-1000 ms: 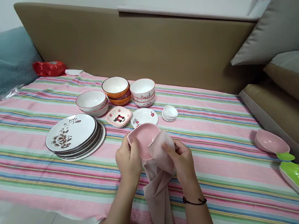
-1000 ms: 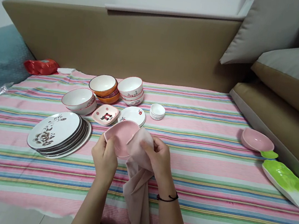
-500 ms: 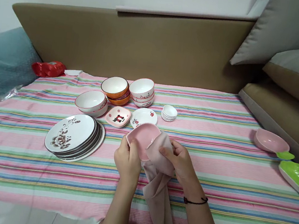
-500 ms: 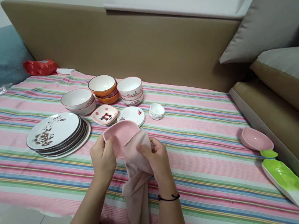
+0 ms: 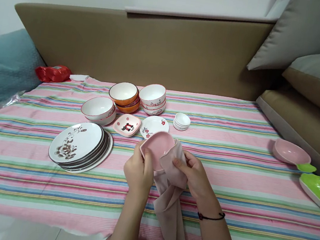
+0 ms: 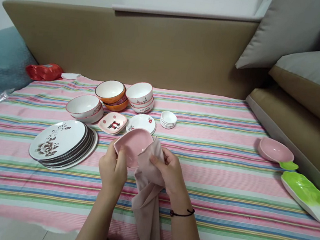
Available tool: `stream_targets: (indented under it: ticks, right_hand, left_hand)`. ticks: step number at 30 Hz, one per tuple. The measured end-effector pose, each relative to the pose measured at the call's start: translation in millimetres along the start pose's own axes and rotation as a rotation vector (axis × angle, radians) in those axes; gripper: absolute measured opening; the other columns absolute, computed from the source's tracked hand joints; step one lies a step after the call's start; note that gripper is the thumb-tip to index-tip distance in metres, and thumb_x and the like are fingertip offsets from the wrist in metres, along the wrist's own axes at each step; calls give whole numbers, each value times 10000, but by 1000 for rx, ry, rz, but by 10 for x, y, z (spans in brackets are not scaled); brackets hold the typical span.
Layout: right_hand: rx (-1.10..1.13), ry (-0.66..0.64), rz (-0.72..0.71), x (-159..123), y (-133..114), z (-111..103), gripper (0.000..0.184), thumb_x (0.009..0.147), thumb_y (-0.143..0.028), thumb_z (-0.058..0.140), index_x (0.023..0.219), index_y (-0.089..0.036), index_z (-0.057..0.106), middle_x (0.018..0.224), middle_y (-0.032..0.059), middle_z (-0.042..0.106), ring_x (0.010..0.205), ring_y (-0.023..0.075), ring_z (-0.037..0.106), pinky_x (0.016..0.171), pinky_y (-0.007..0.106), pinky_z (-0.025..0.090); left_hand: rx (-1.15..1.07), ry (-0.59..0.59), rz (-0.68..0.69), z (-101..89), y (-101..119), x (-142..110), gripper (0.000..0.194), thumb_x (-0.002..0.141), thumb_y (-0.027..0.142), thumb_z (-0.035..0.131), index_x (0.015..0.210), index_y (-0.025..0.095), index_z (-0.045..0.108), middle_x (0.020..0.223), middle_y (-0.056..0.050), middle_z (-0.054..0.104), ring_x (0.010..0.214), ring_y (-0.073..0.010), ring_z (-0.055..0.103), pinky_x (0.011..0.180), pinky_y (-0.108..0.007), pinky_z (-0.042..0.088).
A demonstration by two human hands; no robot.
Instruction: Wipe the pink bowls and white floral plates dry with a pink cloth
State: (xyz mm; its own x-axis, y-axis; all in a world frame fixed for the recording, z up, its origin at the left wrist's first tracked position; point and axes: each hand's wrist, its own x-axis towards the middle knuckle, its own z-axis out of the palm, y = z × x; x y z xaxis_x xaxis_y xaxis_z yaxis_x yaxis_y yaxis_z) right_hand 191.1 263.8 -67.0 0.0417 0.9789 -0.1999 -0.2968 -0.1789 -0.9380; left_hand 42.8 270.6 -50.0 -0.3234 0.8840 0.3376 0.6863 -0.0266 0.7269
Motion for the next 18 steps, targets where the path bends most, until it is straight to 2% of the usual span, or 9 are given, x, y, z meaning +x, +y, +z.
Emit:
stream_targets:
  ticks: [5, 11, 15, 18]
  right_hand:
    - [86, -17, 50, -2, -19, 29, 327, 625, -372, 788, 867, -190, 662, 810, 4, 648, 716, 144, 549, 637, 238, 426]
    - [107, 10, 89, -2, -18, 23, 335, 610, -392, 794, 846, -191, 665, 799, 7, 652, 706, 156, 551, 631, 252, 420]
    - [39, 81, 42, 16, 15, 3, 314, 648, -447, 756, 731, -172, 631, 657, -18, 577, 593, 118, 459, 553, 238, 355]
    - [-1, 94, -1, 24, 34, -5, 328, 675, -475, 727, 731, -169, 621, 646, -20, 556, 591, 115, 438, 541, 235, 335]
  left_hand:
    - [48, -20, 54, 2, 5, 0, 331, 883, 260, 391, 1110, 155, 608, 627, -36, 613, 527, -170, 508, 530, -244, 269]
    - [-14, -37, 18, -10, 0, 3, 312, 887, 254, 400, 1097, 162, 610, 625, -23, 601, 535, -164, 498, 533, -242, 290]
    - [-54, -44, -22, -16, 6, 1, 309, 890, 260, 405, 1110, 170, 602, 630, -13, 589, 544, -159, 481, 531, -238, 293]
    - [-54, -48, -28, -8, 6, 4, 298, 887, 262, 412, 1098, 175, 604, 625, -6, 582, 537, -153, 466, 531, -235, 292]
